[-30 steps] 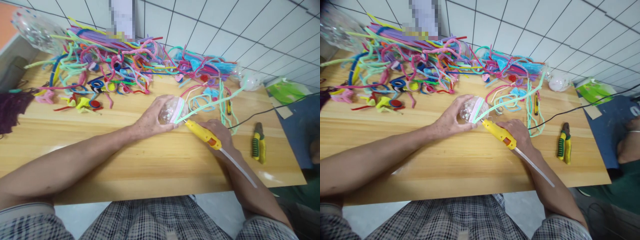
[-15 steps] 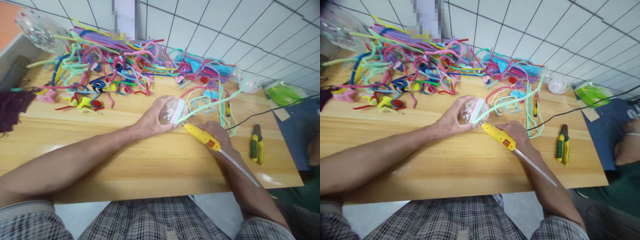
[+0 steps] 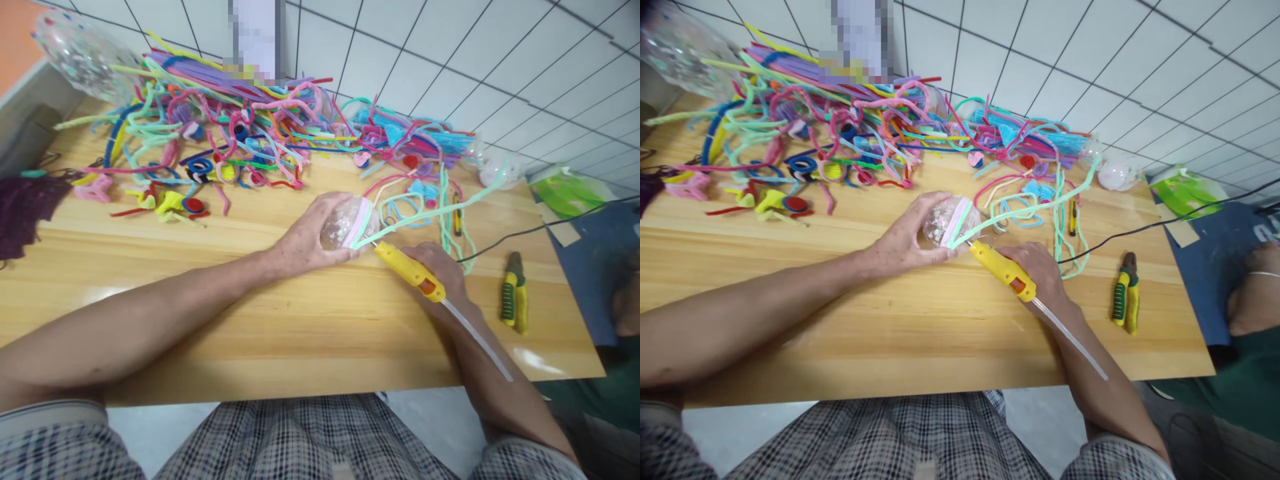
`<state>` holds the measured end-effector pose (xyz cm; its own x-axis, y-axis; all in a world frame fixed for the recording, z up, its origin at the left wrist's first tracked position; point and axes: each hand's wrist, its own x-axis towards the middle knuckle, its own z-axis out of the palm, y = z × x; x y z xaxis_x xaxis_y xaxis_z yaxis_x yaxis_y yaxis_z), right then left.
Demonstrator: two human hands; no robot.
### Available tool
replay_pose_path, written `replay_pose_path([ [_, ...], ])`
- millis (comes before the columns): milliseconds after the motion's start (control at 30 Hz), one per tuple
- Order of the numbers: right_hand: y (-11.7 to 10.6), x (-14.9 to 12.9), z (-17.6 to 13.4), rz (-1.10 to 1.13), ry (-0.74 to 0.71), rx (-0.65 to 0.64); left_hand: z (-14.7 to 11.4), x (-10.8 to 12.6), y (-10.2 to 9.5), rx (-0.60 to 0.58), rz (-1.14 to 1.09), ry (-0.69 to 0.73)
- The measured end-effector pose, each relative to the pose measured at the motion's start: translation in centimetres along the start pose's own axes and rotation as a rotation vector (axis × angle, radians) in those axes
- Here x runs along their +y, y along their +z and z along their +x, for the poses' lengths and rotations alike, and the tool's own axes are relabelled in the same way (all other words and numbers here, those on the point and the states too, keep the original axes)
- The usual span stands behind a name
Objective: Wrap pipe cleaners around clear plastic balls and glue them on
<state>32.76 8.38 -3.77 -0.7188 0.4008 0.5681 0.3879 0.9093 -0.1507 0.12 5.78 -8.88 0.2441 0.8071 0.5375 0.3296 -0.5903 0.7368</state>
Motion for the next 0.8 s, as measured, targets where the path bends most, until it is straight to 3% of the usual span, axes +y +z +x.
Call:
replay_pose_path([
  [200,-0.3,0.0,-0.6,-0.013,0.063,-0.138,0.1,0.1,0.2,0.009,-0.010,-0.007],
  [500,-1.2,0.2,-0.1,-0.058,0.130,-0.215,0.1,0.1,0.4,0.006,0.001,-0.036],
  [800,-0.6,0.1,-0.7,0.008,0.122,-0.172,0.1,0.1,0.4,0.021,0.000,0.015],
])
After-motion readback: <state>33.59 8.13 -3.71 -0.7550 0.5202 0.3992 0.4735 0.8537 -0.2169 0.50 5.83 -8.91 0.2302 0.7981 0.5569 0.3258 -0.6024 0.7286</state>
